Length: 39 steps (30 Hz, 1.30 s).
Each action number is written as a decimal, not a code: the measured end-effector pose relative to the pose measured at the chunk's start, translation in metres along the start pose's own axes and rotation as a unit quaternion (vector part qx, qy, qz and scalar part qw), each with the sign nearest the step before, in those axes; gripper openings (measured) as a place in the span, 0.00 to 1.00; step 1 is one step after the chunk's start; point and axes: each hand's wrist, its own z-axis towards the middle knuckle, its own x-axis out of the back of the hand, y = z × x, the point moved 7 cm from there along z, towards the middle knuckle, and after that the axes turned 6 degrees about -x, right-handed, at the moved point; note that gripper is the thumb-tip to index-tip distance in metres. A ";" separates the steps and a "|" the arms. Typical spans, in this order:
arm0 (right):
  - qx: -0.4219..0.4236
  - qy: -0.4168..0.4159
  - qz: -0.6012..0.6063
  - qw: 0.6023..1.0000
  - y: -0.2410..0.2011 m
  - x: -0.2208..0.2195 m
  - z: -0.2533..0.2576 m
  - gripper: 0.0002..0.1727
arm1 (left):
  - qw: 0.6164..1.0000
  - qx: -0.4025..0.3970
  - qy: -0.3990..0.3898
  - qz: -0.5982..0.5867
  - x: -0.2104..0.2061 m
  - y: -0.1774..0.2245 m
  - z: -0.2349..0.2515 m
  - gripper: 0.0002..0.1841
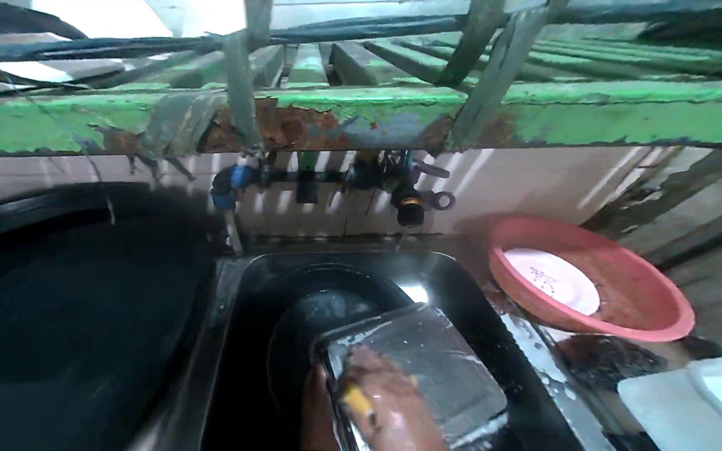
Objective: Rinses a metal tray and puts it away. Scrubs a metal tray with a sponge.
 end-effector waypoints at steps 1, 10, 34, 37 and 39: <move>0.027 -0.022 -0.007 0.999 -0.012 -0.012 0.009 0.23 | 1.000 -0.004 -0.014 -0.009 -0.001 -0.002 -0.001 0.23; -0.323 -0.007 -0.076 0.943 0.148 0.060 0.061 0.34 | 0.999 0.014 0.018 0.034 -0.002 0.000 0.001 0.23; -0.128 -0.028 -0.058 0.990 0.075 0.017 0.056 0.28 | 0.997 -0.011 0.025 0.065 0.003 0.003 0.002 0.24; -0.284 -0.043 -0.103 0.952 0.154 0.060 0.064 0.29 | 0.997 -0.030 0.015 0.068 0.001 0.005 0.003 0.23; -0.277 -0.061 -0.122 0.951 0.143 0.064 0.055 0.29 | 0.998 -0.021 0.015 0.059 -0.001 0.002 0.004 0.22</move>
